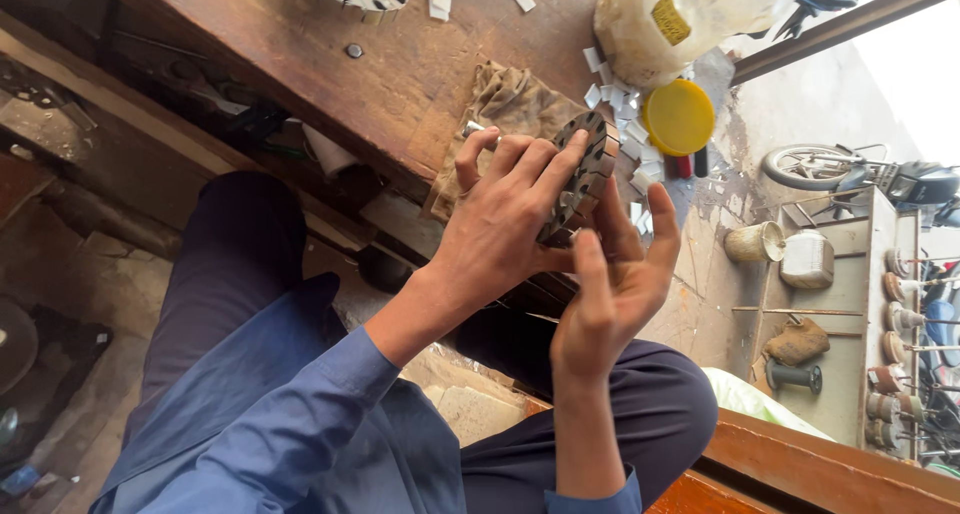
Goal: The person inserts small white rectangular pieces into the slots of a circular metal component with a central shaft. They repeatedly pick up pieces from the table and place them into the component, occasionally rotating the part to access different slots.
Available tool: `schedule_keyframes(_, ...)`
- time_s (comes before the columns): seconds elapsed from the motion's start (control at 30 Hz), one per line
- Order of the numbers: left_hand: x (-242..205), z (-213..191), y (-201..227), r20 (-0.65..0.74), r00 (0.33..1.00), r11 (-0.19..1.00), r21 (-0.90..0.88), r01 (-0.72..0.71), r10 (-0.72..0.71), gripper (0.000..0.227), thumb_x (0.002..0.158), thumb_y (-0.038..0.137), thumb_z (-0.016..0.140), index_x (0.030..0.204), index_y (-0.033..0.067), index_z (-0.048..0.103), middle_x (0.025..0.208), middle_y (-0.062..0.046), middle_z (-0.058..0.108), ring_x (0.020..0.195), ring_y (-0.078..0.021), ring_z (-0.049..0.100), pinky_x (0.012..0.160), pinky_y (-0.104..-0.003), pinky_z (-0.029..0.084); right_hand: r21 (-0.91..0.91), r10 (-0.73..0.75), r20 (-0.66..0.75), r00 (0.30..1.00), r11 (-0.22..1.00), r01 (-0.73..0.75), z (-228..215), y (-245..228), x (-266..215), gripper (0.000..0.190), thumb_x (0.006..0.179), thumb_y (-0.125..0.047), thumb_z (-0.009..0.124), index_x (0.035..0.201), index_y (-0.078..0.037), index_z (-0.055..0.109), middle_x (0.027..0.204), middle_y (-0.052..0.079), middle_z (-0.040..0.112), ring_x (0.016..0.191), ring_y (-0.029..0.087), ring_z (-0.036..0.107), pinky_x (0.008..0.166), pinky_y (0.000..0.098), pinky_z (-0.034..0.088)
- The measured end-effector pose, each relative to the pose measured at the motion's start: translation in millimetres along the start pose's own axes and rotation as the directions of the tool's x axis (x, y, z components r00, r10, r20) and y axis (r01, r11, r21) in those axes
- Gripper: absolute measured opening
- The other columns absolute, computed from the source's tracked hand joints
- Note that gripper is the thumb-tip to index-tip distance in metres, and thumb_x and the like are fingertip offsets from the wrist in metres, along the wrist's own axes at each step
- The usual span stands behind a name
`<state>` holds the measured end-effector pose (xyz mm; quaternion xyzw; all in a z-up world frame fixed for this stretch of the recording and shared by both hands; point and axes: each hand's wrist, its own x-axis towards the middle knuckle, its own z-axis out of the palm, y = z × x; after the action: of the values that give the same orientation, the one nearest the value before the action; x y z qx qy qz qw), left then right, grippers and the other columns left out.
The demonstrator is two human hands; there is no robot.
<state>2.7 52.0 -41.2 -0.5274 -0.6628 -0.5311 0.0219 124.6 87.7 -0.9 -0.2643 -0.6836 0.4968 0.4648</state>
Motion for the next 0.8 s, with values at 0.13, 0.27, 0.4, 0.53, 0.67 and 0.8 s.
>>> schedule_keyframes(0.13, 2.0, -5.0, -1.9, -0.006, 1.000, 1.000, -0.008, -0.005, 0.005, 0.104, 0.070, 0.049, 0.088, 0.152, 0.0019, 0.045, 0.126, -0.006, 0.060, 0.130, -0.0237, 0.052, 0.120, -0.051, 0.015, -0.102, -0.053, 0.072, 0.996, 0.993, 0.060, 13.2, -8.3, -12.3, 0.078, 0.102, -0.004, 0.063, 0.167, -0.001, 0.019, 0.155, 0.031, 0.056, 0.142, 0.028, 0.061, 0.117, 0.0327, 0.054)
schedule_keyframes(0.27, 3.9, -9.5, -3.6, -0.025, 1.000, 0.996, -0.088, 0.000, -0.003, 0.110, 0.066, 0.060, 0.086, 0.148, -0.0017, 0.045, 0.124, -0.009, 0.060, 0.129, -0.0257, 0.051, 0.119, -0.053, 0.015, -0.301, -0.073, 0.136, 0.988, 0.947, 0.111, 22.4, -16.3, -12.1, 0.085, 0.097, -0.006, 0.069, 0.165, -0.001, 0.018, 0.155, 0.031, 0.055, 0.144, 0.029, 0.060, 0.100, 0.0277, 0.060)
schedule_keyframes(0.4, 0.9, -9.7, -6.3, -0.040, 0.999, 0.991, -0.132, -0.001, -0.005, 0.111, 0.064, 0.061, 0.085, 0.146, -0.0036, 0.045, 0.123, -0.011, 0.060, 0.127, -0.0265, 0.050, 0.118, -0.054, 0.015, -0.425, -0.135, 0.146, 0.980, 0.886, 0.185, 27.1, -13.1, -12.3, 0.074, 0.096, -0.001, 0.075, 0.155, -0.002, 0.030, 0.150, 0.031, 0.059, 0.139, 0.028, 0.064, 0.095, 0.0259, 0.063)
schedule_keyframes(0.53, -2.5, -4.9, -9.9, -0.038, 0.999, 0.997, -0.080, 0.004, -0.007, 0.089, 0.080, 0.036, 0.084, 0.150, -0.0020, 0.046, 0.126, -0.008, 0.060, 0.130, -0.0244, 0.051, 0.122, -0.051, 0.016, -0.400, -0.150, 0.112, 0.982, 0.898, 0.183, 24.7, -3.4, -11.1, 0.055, 0.100, 0.003, 0.074, 0.142, -0.003, 0.038, 0.146, 0.030, 0.062, 0.139, 0.028, 0.065, 0.088, 0.0241, 0.064)
schedule_keyframes(0.67, -1.5, 1.2, -12.0, -0.015, 1.000, 1.000, 0.001, -0.005, 0.005, 0.085, 0.077, 0.019, 0.082, 0.151, -0.0019, 0.046, 0.130, -0.007, 0.061, 0.131, -0.0229, 0.052, 0.124, -0.047, 0.018, -0.404, -0.157, 0.064, 0.985, 0.899, 0.170, 22.9, 3.1, -10.9, 0.049, 0.100, 0.008, 0.070, 0.138, -0.003, 0.041, 0.139, 0.031, 0.061, 0.132, 0.030, 0.069, 0.083, 0.0255, 0.063)
schedule_keyframes(0.8, 1.7, 2.6, -14.2, -0.016, 1.000, 0.998, -0.058, -0.025, 0.024, 0.089, 0.072, 0.023, 0.084, 0.148, -0.0036, 0.047, 0.126, -0.010, 0.062, 0.128, -0.0257, 0.051, 0.121, -0.047, 0.017, -0.273, -0.184, 0.056, 0.981, 0.943, 0.192, 25.5, 2.9, -10.6, 0.059, 0.102, 0.011, 0.070, 0.147, -0.003, 0.033, 0.143, 0.032, 0.063, 0.129, 0.029, 0.069, 0.113, 0.0323, 0.058)
